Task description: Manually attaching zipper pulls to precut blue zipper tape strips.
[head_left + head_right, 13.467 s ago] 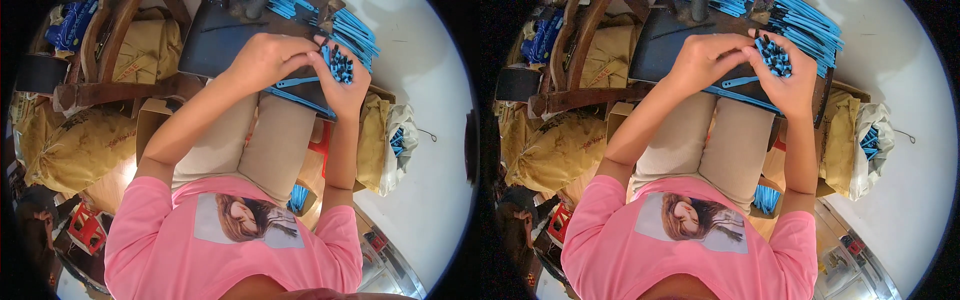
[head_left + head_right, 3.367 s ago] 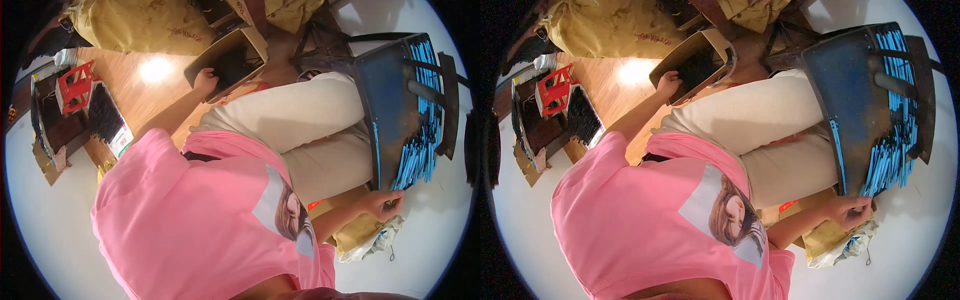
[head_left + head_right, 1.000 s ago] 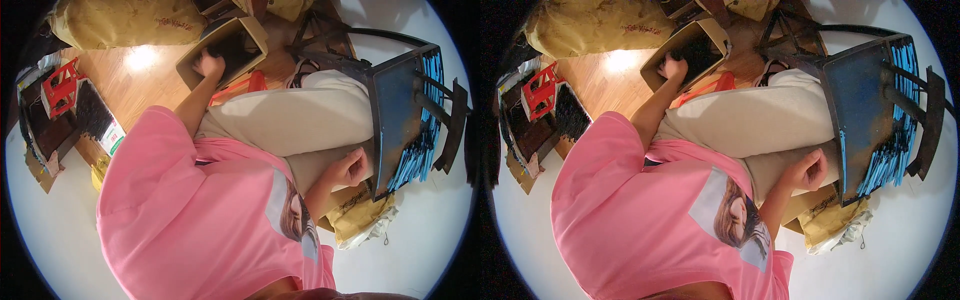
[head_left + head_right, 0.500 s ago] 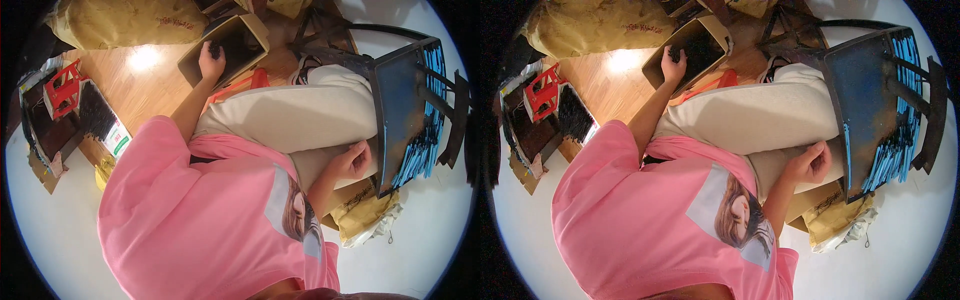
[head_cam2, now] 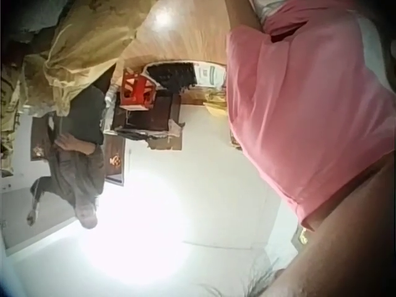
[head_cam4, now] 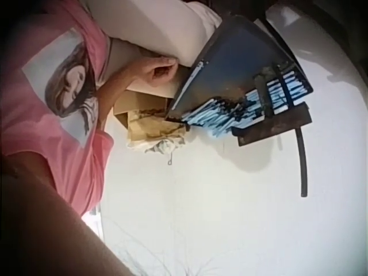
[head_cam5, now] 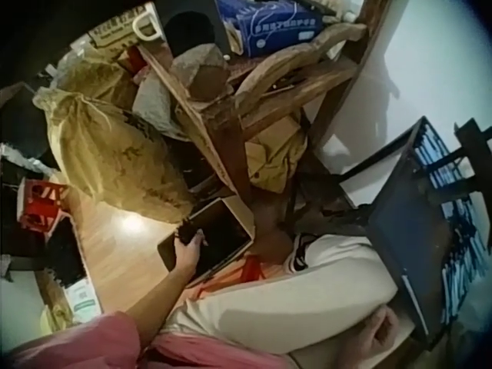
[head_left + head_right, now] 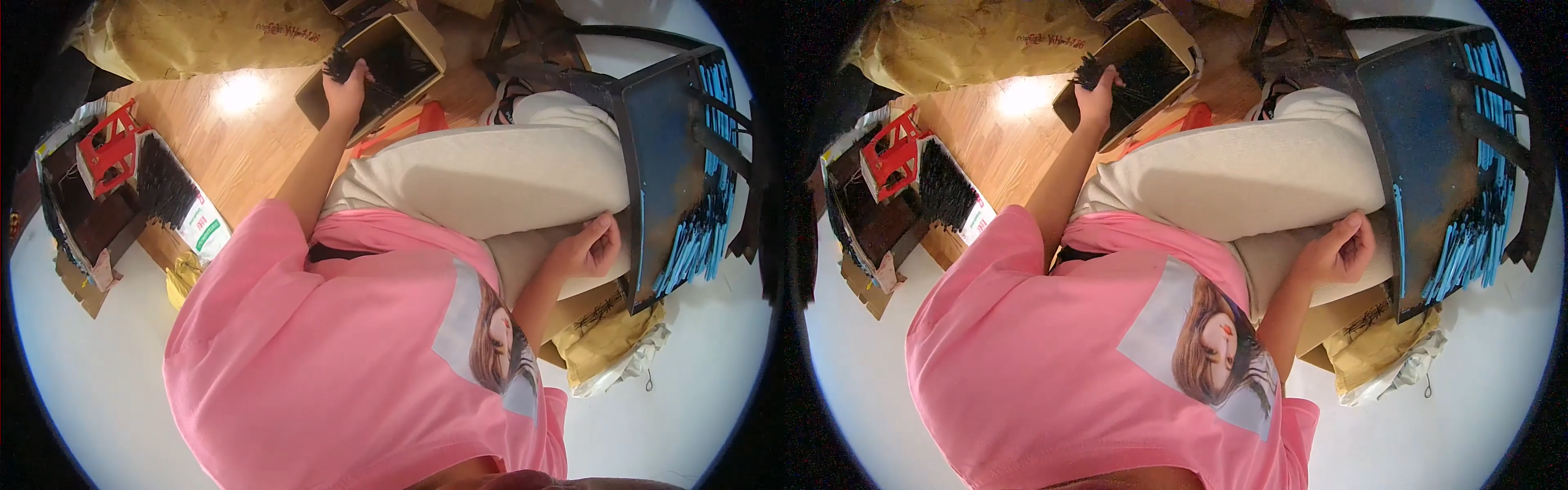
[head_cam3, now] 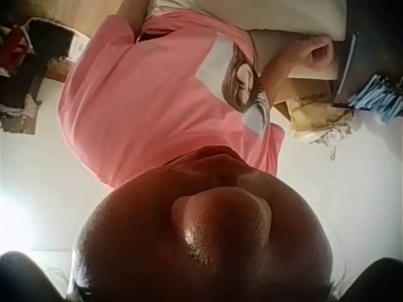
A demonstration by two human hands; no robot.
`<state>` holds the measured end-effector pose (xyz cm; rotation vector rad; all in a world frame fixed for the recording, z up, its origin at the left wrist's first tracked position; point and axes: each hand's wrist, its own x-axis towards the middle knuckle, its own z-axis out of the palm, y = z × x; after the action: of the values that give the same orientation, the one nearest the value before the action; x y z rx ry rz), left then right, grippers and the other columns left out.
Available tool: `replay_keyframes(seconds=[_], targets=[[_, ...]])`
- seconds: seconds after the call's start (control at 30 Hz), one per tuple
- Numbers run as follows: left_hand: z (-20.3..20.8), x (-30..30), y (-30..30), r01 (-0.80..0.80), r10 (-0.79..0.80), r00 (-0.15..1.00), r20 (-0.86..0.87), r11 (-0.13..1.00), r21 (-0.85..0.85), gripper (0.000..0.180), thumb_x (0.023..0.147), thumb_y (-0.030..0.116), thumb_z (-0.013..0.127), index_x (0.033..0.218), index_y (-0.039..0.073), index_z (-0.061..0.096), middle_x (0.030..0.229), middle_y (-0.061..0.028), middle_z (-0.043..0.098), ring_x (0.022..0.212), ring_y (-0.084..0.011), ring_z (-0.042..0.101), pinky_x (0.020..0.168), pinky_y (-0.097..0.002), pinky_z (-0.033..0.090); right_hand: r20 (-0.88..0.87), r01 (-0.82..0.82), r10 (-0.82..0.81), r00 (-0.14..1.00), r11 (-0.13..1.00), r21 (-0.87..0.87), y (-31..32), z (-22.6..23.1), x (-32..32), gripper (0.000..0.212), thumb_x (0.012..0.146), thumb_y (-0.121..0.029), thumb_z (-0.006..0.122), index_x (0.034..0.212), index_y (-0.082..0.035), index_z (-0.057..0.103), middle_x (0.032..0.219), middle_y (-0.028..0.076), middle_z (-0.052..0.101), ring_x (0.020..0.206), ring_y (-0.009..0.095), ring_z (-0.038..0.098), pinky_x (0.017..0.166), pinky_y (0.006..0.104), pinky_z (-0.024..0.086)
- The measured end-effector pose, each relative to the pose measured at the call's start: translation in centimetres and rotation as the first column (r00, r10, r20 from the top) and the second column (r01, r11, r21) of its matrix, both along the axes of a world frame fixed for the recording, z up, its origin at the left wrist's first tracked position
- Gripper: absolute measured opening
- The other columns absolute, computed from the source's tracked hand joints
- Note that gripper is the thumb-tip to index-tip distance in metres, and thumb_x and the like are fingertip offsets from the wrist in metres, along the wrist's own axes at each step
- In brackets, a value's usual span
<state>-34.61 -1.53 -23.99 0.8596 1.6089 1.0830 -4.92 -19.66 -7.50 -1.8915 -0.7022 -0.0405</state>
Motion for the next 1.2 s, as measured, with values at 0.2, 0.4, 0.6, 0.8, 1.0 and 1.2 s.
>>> replay_keyframes(seconds=[0.2, 0.4, 0.6, 0.8, 1.0, 1.2], targets=[[1.1, -0.8, 0.9, -0.043, 0.054, 0.962, 0.269, 0.998, -0.044, 0.012, 0.085, 0.006, 0.064, 0.086, 0.004, 0.053, 0.067, -0.0036, 0.053, 0.057, -0.0140, 0.050, 0.052, -0.0306, 0.043, -0.016, 0.001, -0.001, 1.000, 1.000, -0.002, -0.2, -0.2, 0.1, 0.016, 0.090, -0.012, 0.064, 0.091, 0.004, 0.063, 0.075, 0.007, 0.063, 0.061, 0.010, 0.053, 0.053, 0.0220, 0.042], [2.6, -0.3, -0.1, 0.089, -0.058, 0.958, 0.280, 0.991, -0.101, 0.021, 0.085, 0.011, 0.067, 0.102, 0.001, 0.058, 0.064, -0.0004, 0.047, 0.055, -0.0122, 0.045, 0.054, -0.0296, 0.041, -0.016, 0.000, 0.001, 1.000, 1.000, 0.016, 0.0, -0.5, 0.3, 0.016, 0.090, -0.013, 0.065, 0.091, 0.003, 0.063, 0.074, 0.004, 0.061, 0.062, 0.009, 0.051, 0.052, 0.0209, 0.039], [3.7, -0.3, 0.6, 0.012, 0.067, 0.879, 0.472, 0.986, -0.164, 0.018, 0.085, 0.016, 0.068, 0.095, 0.005, 0.057, 0.059, 0.0020, 0.042, 0.051, -0.0110, 0.041, 0.052, -0.0284, 0.040, -0.005, -0.027, 0.027, 1.000, 0.999, 0.017, -0.1, -0.8, 0.7, 0.016, 0.090, -0.014, 0.066, 0.091, 0.002, 0.063, 0.073, 0.003, 0.060, 0.061, 0.007, 0.050, 0.051, 0.0201, 0.037], [5.2, 0.6, 1.3, 0.064, 0.033, 0.815, 0.579, 0.987, -0.148, 0.019, 0.093, 0.020, 0.056, 0.078, 0.013, 0.049, 0.058, 0.0057, 0.032, 0.052, -0.0093, 0.035, 0.056, -0.0274, 0.036, -0.011, -0.009, 0.009, 1.000, 1.000, 0.006, -0.1, -0.6, 0.6, 0.016, 0.089, -0.014, 0.066, 0.092, 0.002, 0.063, 0.073, 0.003, 0.061, 0.061, 0.007, 0.051, 0.052, 0.0198, 0.037], [9.1, 1.9, 2.4, 0.190, -0.089, 0.547, 0.833, 0.982, -0.020, 0.016, 0.096, 0.022, 0.052, 0.083, 0.012, 0.053, 0.056, 0.0093, 0.030, 0.049, -0.0044, 0.032, 0.054, -0.0240, 0.032, 0.050, -0.158, 0.156, 0.986, 0.987, 0.030, 1.0, 1.2, -0.7, 0.015, 0.088, -0.007, 0.065, 0.097, 0.004, 0.063, 0.079, 0.006, 0.063, 0.067, 0.009, 0.055, 0.059, 0.0206, 0.044], [12.3, 3.9, 2.1, 0.385, -0.108, 0.015, 0.994, 0.918, 0.094, 0.019, 0.098, 0.026, 0.047, 0.083, 0.016, 0.051, 0.053, 0.0122, 0.034, 0.044, -0.0013, 0.034, 0.050, -0.0223, 0.030, -0.120, -0.665, 0.654, 0.747, 0.733, -0.142, 8.0, 4.4, -4.7, 0.035, 0.084, -0.005, 0.067, 0.117, -0.001, 0.062, 0.095, 0.005, 0.064, 0.080, 0.012, 0.057, 0.069, 0.0255, 0.045]])
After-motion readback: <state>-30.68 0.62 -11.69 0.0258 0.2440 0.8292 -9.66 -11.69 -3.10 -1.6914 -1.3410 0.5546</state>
